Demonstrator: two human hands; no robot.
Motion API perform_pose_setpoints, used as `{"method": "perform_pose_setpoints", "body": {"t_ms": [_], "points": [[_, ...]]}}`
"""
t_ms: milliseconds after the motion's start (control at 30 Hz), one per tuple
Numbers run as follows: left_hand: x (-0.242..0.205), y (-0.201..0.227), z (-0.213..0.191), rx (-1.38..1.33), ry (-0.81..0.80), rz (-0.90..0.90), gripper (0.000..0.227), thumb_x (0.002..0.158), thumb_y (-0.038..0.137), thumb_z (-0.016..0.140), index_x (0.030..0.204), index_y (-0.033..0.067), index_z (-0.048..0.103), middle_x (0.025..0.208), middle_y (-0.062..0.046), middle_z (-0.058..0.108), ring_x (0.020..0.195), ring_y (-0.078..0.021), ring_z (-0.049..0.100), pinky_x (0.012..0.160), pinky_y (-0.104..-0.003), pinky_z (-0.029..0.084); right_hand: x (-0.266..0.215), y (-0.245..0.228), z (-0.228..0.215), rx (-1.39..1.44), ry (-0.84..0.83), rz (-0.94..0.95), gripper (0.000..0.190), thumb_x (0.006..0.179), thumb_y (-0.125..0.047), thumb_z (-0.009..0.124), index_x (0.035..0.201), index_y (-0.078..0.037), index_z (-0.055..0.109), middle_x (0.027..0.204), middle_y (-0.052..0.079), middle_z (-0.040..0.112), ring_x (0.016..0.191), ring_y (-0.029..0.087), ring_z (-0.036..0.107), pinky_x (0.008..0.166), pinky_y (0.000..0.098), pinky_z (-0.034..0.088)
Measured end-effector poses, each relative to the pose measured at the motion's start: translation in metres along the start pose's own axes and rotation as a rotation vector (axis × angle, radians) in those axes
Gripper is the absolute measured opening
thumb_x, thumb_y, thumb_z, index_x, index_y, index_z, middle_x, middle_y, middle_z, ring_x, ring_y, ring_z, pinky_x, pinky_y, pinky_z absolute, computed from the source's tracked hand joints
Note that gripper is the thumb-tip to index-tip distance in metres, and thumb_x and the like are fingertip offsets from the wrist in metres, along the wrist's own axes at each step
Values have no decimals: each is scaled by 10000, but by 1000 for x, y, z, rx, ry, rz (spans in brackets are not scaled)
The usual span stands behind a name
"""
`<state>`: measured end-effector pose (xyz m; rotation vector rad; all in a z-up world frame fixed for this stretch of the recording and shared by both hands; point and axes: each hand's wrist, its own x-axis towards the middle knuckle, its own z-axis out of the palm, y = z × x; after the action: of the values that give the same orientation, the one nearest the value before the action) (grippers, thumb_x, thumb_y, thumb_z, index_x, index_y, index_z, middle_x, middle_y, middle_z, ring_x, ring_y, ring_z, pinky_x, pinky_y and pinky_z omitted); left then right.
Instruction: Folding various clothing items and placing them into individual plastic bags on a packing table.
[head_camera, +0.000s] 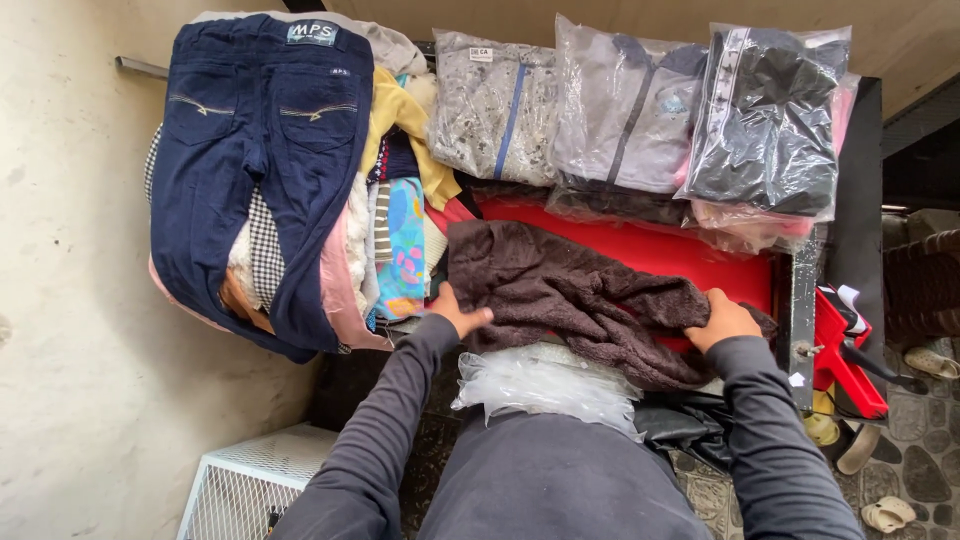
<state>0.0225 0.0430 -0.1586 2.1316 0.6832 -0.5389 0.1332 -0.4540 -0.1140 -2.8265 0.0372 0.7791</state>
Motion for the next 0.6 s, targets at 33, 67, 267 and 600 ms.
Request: {"method": "perform_pose_setpoints", "body": {"t_ms": [33,67,267,600], "points": [[-10,3,7,56,-31,14,922,720,614,837,1345,166,329,1405,-151,608,1304,-336,598,1166,-455,430,-7,-11,-3,-53,21,1,673,757,-321,769,1375,-152,565,1255,222,729,1245,384,670,1057,501,535],[-21,5,13,111,-61,27,994,653,486,941,1326,124,306,1390,-199,608,1298,-380,597,1189,-493,416,-13,-22,-5,-107,41,0,613,761,-327,757,1317,-114,607,1246,216,727,1237,378,674,1054,498,535],[11,-27,14,511,-33,-96,943,684,316,910,1392,55,344,1328,-234,630,1226,-434,642,1054,-551,528,6,12,-2,-140,-53,-61,771,750,-160,704,1502,-178,535,1355,198,673,1305,376,633,1111,491,526],[-44,51,-33,693,109,-246,1177,825,569,811,1628,52,123,1576,-153,384,1450,-369,347,1203,-471,289,-16,35,9,-338,567,-113,265,673,-130,662,926,-78,601,984,174,613,878,407,589,748,503,497]]}}
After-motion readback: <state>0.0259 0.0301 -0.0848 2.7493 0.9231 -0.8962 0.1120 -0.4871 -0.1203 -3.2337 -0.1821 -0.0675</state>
